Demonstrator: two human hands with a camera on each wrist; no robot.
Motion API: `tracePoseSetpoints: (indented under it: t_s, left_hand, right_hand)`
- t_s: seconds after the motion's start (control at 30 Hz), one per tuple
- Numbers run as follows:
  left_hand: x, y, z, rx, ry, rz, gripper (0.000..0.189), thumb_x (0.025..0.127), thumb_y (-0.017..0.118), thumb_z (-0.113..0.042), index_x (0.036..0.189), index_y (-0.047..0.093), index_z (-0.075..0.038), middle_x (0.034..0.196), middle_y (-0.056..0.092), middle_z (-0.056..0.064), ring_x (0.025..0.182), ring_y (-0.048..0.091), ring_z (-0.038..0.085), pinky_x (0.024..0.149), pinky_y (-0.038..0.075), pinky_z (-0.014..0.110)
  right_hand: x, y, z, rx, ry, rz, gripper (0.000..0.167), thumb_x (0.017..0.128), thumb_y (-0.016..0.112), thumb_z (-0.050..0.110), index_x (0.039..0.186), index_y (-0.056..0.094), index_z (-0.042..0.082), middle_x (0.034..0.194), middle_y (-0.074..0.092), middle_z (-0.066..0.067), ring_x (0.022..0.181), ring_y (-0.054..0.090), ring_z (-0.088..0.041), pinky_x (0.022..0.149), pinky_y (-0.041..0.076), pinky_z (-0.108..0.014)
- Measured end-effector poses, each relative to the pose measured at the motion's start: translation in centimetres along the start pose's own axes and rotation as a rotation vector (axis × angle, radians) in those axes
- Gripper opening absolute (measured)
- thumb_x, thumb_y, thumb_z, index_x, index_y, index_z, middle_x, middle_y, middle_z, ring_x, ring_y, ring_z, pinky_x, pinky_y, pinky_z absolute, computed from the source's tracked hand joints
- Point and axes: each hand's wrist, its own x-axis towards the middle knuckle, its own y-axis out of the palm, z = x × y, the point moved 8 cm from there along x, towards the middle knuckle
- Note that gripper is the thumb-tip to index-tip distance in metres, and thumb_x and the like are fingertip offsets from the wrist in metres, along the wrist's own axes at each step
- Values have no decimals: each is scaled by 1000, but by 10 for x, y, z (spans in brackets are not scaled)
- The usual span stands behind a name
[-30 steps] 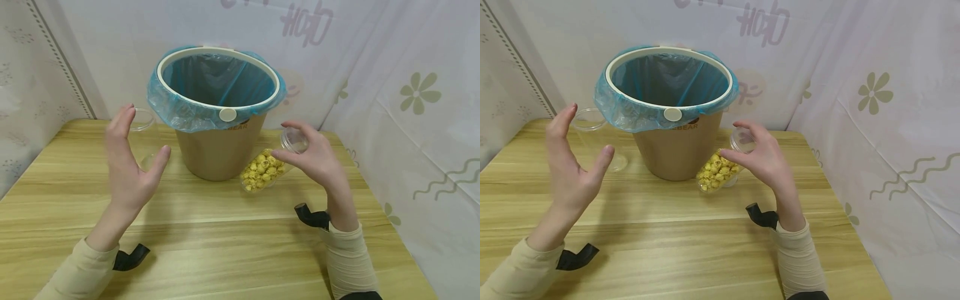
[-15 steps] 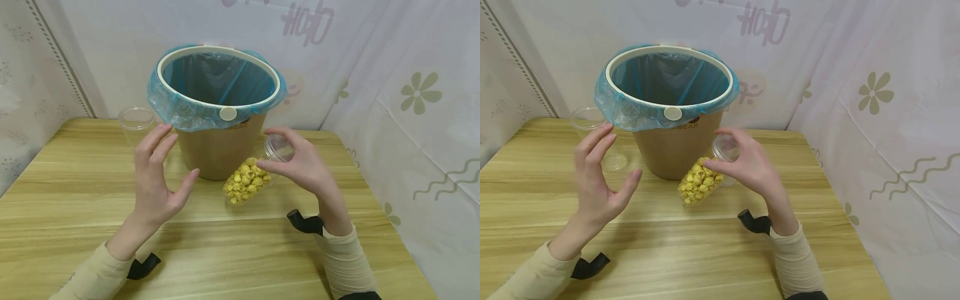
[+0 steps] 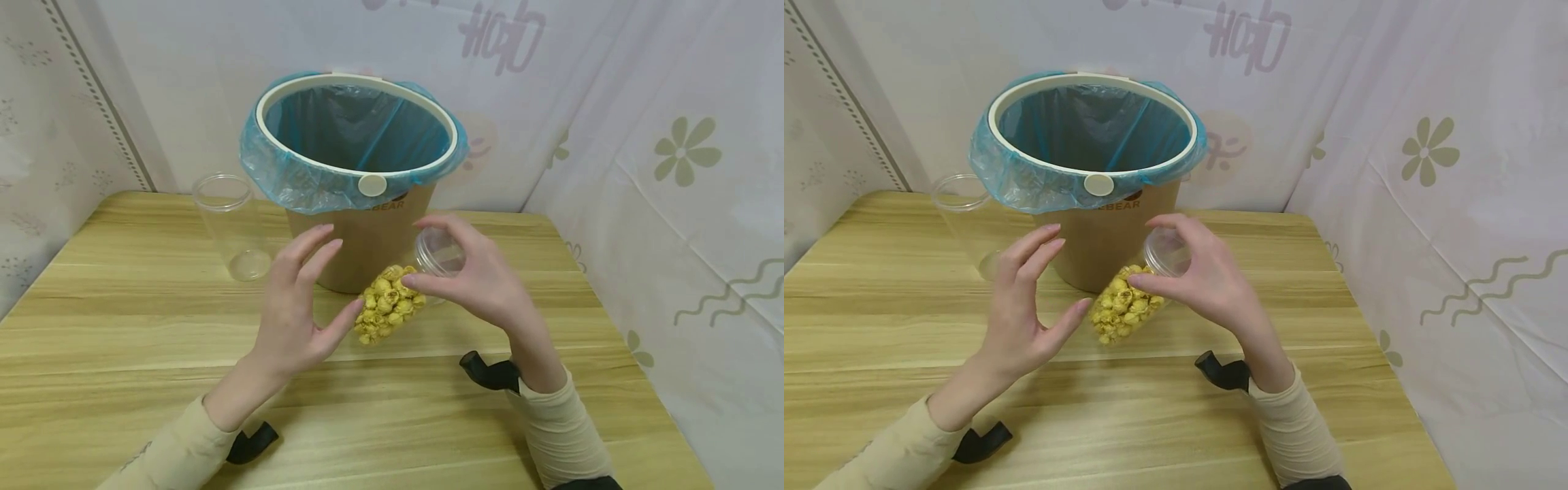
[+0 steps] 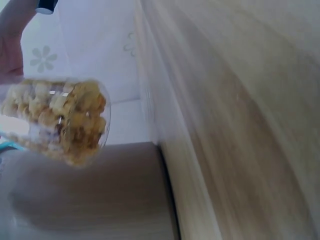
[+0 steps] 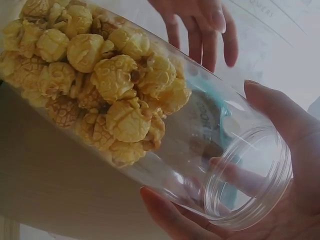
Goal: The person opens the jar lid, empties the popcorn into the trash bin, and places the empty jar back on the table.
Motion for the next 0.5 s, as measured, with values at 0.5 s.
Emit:
tracePoseSetpoints:
  t_s: [0.5]
  left_hand:
    - [-16,36,4,14,-102,251,87,98,49,-67,155,37,-2,153,49,17,140,48,35,116,39,51]
  right_hand:
    - [-3,7,13,-43,-86,-22,69,78,90,35,138,59,22,131,64,7,105,63,-14,84,58,-40]
